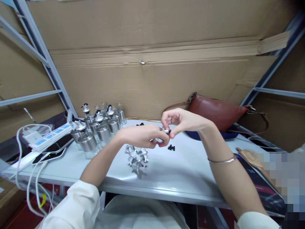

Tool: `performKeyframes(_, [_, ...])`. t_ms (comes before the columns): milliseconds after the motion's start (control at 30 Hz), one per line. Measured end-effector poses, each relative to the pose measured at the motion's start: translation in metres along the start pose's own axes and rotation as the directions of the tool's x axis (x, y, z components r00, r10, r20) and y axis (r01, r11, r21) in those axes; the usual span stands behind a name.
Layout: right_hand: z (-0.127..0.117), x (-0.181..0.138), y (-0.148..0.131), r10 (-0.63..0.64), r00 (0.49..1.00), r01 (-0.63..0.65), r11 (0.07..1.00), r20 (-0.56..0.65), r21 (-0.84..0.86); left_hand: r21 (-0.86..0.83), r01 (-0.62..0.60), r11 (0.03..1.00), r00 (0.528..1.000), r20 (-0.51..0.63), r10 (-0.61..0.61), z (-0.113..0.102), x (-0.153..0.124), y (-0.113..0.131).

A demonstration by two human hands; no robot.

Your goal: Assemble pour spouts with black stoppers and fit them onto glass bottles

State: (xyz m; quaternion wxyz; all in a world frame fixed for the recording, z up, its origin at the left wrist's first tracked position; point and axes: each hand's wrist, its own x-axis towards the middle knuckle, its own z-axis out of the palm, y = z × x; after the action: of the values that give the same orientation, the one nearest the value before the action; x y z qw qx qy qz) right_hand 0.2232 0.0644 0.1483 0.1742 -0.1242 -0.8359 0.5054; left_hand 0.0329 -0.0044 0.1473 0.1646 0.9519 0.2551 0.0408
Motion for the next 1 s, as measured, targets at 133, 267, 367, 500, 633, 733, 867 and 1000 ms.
performKeyframes(133, [-0.0034, -0.0013, 0.0029, -0.038, 0.995, 0.03, 0.996, 0.094, 0.088, -0.048, -0.041, 0.998, 0.999, 0.021, 0.042, -0.0028, -0.0018, 0.0046])
performKeyframes(267, [-0.0052, -0.0044, 0.0011, -0.059, 0.984, 0.035, 0.99, 0.17, 0.139, -0.094, -0.062, 0.994, 0.997, 0.029, 0.065, -0.0059, -0.0047, 0.0089])
performKeyframes(367, [-0.0051, -0.0052, 0.0001, -0.06, 0.978, 0.037, 0.993, 0.2, 0.115, -0.106, -0.043, 0.993, 0.998, 0.038, 0.048, -0.0062, -0.0057, 0.0091])
performKeyframes(500, [-0.0065, -0.0057, 0.001, -0.035, 0.967, 0.025, 0.999, 0.252, 0.041, -0.102, -0.038, 0.994, 0.998, 0.047, 0.043, -0.0047, -0.0056, 0.0068])
performKeyframes(633, [-0.0082, -0.0059, 0.0026, -0.041, 0.96, 0.037, 0.999, 0.275, 0.017, -0.125, -0.038, 0.991, 0.998, 0.053, 0.045, -0.004, -0.0061, 0.0066])
performKeyframes(733, [-0.0071, -0.0052, 0.0018, -0.038, 0.956, 0.033, 0.999, 0.291, 0.021, -0.167, -0.032, 0.985, 0.995, 0.087, 0.047, -0.0047, -0.0069, 0.0082])
performKeyframes(867, [-0.0025, -0.0032, -0.0013, -0.005, 0.948, -0.003, 1.0, 0.317, 0.023, -0.196, 0.021, 0.98, 0.98, 0.198, 0.018, -0.0065, -0.0081, 0.0091])
performKeyframes(1000, [0.0011, -0.0013, -0.0028, 0.014, 0.944, -0.021, 1.0, 0.33, 0.018, -0.172, 0.093, 0.981, 0.962, 0.27, -0.044, -0.0075, -0.009, 0.0088])
